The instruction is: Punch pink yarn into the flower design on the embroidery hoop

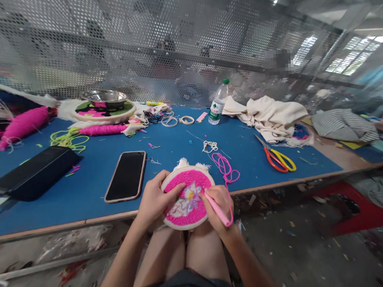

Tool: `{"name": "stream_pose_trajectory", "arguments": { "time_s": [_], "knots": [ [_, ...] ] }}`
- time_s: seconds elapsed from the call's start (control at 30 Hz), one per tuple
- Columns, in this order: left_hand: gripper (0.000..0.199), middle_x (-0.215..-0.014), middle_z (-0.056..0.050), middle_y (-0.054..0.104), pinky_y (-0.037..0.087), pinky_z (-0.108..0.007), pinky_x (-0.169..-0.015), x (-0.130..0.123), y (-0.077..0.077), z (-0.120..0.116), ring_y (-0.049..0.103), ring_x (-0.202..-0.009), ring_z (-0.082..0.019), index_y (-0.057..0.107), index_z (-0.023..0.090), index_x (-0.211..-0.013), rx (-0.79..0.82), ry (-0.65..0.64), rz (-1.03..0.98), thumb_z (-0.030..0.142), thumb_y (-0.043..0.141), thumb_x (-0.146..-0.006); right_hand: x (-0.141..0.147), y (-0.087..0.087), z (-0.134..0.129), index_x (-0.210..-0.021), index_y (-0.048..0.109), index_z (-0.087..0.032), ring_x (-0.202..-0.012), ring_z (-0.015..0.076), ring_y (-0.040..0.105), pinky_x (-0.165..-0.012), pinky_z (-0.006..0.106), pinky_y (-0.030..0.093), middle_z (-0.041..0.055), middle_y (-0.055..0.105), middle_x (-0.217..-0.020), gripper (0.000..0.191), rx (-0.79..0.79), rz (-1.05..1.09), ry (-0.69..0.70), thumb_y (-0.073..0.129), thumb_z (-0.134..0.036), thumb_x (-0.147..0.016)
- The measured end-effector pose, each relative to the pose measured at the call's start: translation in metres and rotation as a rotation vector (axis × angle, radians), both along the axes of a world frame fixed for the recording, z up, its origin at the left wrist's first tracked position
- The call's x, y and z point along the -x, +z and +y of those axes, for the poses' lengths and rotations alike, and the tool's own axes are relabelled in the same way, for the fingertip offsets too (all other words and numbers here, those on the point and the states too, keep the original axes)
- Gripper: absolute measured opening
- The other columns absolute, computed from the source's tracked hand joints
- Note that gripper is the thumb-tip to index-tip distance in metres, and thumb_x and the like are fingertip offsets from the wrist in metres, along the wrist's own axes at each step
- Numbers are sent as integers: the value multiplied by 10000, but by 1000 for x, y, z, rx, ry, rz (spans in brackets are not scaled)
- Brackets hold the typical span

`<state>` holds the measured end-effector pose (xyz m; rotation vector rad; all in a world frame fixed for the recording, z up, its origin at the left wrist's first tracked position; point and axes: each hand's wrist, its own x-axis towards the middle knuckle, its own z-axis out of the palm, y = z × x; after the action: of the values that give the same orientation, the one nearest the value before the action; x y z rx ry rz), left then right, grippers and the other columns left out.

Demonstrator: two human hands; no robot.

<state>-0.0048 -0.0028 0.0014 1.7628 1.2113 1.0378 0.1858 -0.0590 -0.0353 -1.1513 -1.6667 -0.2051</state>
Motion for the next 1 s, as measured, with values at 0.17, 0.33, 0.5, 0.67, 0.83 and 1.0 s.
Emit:
{"name": "stream_pose_trajectory", "arguments": {
  "time_s": [0.17,0.33,0.5,0.67,0.83,1.0],
  "knots": [
    [305,-666,19,592,397,-243,-584,-2,-2,1,560,-641,-154,528,195,-752,45,51,18,488,606,-786,4,2,0,-853,573,-209,-751,182,570,-688,341,483,34,607,-769,36,88,85,-8,586,-191,-880],
    [308,-682,15,626,398,-237,-567,-4,-5,4,576,-640,-161,533,201,-734,64,84,28,495,619,-774,6,16,-8,-973,594,-202,-849,214,587,-761,385,460,74,638,-882,230,179,94,-3,367,-230,-952],
    [304,-667,22,606,392,-234,-572,-3,-5,4,571,-643,-155,533,199,-740,54,73,24,485,623,-784,8,8,-8,-1391,427,-233,-1289,292,425,-1037,537,344,118,506,-1363,467,86,27,-113,345,-175,-935],
    [286,-663,32,580,398,-227,-581,1,-3,1,550,-628,-136,535,191,-760,26,-9,-25,453,646,-785,9,-9,3,-1473,309,-286,-1429,346,194,-1071,660,231,102,329,-1515,566,68,-79,-166,396,-189,-922],
    [280,-656,36,547,394,-216,-564,1,-2,-1,520,-610,-124,532,185,-743,11,-59,-78,430,665,-772,9,-15,11,-1427,389,-291,-1421,361,219,-1065,689,211,126,373,-1487,552,126,-190,-168,498,-175,-898],
    [309,-670,24,590,394,-224,-581,-1,-5,3,549,-631,-140,528,190,-750,62,41,-34,477,637,-784,5,-10,6,-1300,480,-170,-1177,301,513,-922,508,446,170,580,-1199,435,27,96,-192,586,-266,-890]
  ]
}}
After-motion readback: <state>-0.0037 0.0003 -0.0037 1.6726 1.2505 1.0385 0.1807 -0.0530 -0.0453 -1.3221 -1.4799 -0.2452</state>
